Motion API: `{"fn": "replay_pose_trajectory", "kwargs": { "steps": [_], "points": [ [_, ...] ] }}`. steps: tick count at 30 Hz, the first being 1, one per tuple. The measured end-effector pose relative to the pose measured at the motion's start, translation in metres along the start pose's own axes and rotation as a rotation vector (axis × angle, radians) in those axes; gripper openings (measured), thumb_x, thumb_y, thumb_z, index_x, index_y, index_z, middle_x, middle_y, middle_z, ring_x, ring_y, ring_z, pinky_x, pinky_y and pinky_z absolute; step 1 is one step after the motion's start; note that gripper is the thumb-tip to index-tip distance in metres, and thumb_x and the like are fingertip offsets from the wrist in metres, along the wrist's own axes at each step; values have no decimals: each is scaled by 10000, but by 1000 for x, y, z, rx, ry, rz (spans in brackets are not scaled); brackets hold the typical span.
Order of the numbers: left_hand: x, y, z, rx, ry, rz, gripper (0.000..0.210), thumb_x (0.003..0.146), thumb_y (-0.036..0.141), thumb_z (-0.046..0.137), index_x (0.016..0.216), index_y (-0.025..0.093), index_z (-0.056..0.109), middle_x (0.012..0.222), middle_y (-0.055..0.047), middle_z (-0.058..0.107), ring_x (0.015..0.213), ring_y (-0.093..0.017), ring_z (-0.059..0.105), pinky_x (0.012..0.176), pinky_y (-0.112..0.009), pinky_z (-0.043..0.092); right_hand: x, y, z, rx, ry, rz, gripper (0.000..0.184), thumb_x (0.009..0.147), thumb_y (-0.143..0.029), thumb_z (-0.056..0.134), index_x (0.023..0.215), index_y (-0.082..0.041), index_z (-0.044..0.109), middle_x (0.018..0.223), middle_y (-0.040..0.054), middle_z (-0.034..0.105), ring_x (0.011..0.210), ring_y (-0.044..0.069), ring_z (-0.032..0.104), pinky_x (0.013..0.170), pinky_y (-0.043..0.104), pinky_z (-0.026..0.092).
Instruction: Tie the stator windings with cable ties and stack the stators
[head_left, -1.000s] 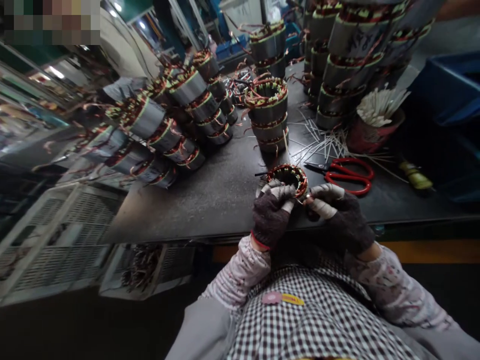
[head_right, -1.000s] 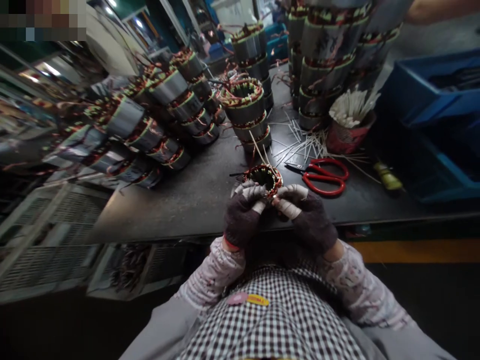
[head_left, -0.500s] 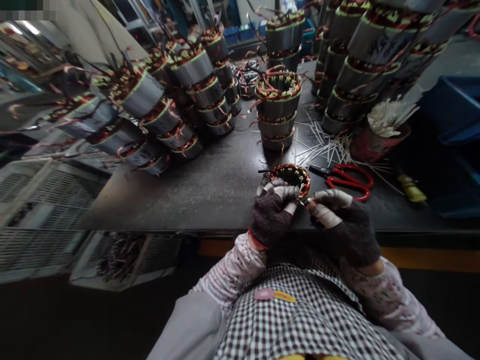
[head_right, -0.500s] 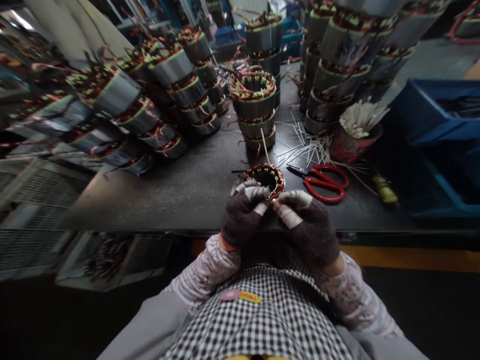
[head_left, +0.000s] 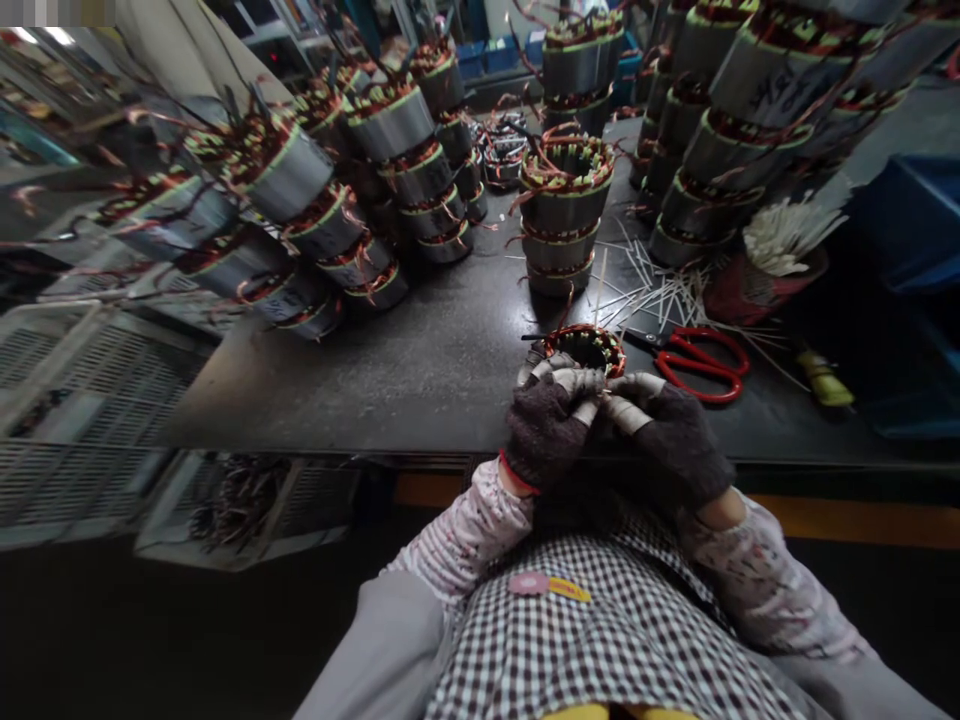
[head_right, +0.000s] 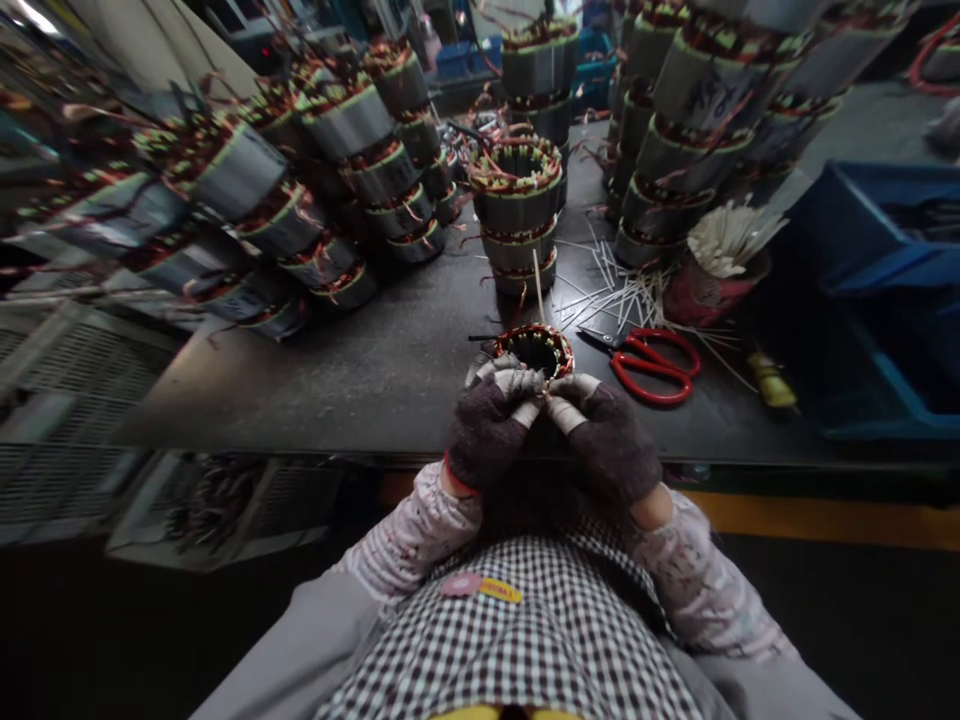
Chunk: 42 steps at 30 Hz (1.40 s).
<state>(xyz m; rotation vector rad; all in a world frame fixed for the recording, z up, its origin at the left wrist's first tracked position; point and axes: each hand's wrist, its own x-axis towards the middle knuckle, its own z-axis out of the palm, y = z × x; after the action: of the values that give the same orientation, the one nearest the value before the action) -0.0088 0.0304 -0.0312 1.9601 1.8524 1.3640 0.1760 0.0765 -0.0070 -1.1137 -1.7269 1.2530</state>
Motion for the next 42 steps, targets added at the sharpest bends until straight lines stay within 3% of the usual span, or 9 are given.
{"fn": "replay_pose_trajectory", "kwargs": {
  "steps": [5,9,16,20,25,31,33,37,42],
  "points": [
    [0,0,-1,-23,21,33,137,1027,214,836,1141,253,902,1163,-60,919,1280,-278,827,1250,-553,635,-6,3,-2,69,87,-66,277,994,-525,875,1038,-254,839,897,41,832,735,195,727,651,322,603],
    [0,-1,-1,4,5,27,126,1032,229,832,1134,259,900,1114,-54,914,1249,-284,829,1232,-567,641,-1,3,1,37,0,-19,348,959,-582,883,1013,-240,840,897,50,849,787,222,764,695,346,637],
    [0,-1,-1,-2,32,84,102,1046,246,822,1115,246,897,1115,-67,912,1238,-287,829,1219,-565,648,-6,-4,-1,70,74,-36,265,975,-501,873,1012,-241,842,853,28,821,705,176,699,634,300,563],
    [-1,-2,0,4,40,75,110,1044,240,824,1125,261,896,1086,-51,912,1202,-282,839,1205,-555,657,-2,-5,2,47,-7,44,330,927,-550,885,976,-228,835,833,36,819,717,192,702,643,315,569],
    [0,0,-1,0,9,58,122,1035,231,837,1141,257,892,1144,-58,916,1260,-288,828,1222,-560,648,-9,-9,2,117,58,102,356,950,-586,885,1008,-241,819,771,15,770,655,176,652,601,306,523],
    [0,3,-4,-51,-13,32,127,1066,216,783,1152,234,875,1147,-69,918,1261,-303,827,1215,-550,641,-1,-9,3,53,-45,151,370,950,-583,813,1016,-219,818,915,71,856,812,250,766,743,393,649],
    [1,5,-7,-107,-31,21,108,1080,232,777,1126,219,873,1143,-76,919,1255,-298,824,1231,-532,630,3,-3,4,-13,-31,61,312,979,-534,775,1045,-233,824,974,81,876,878,280,807,829,453,696],
    [4,7,-13,-154,-64,-3,126,1087,286,788,1114,226,895,1131,-68,925,1243,-287,815,1282,-537,594,7,4,0,-248,80,-364,132,1062,-370,721,1078,-309,838,1154,114,893,1113,333,844,1052,570,708],
    [4,6,-9,-127,-33,32,151,1084,282,786,1148,217,906,1182,-63,928,1248,-282,824,1289,-527,595,-1,-10,-11,-358,76,-669,139,1081,-219,724,1115,-308,825,1132,81,883,1131,297,849,1008,517,733]
  ]
}}
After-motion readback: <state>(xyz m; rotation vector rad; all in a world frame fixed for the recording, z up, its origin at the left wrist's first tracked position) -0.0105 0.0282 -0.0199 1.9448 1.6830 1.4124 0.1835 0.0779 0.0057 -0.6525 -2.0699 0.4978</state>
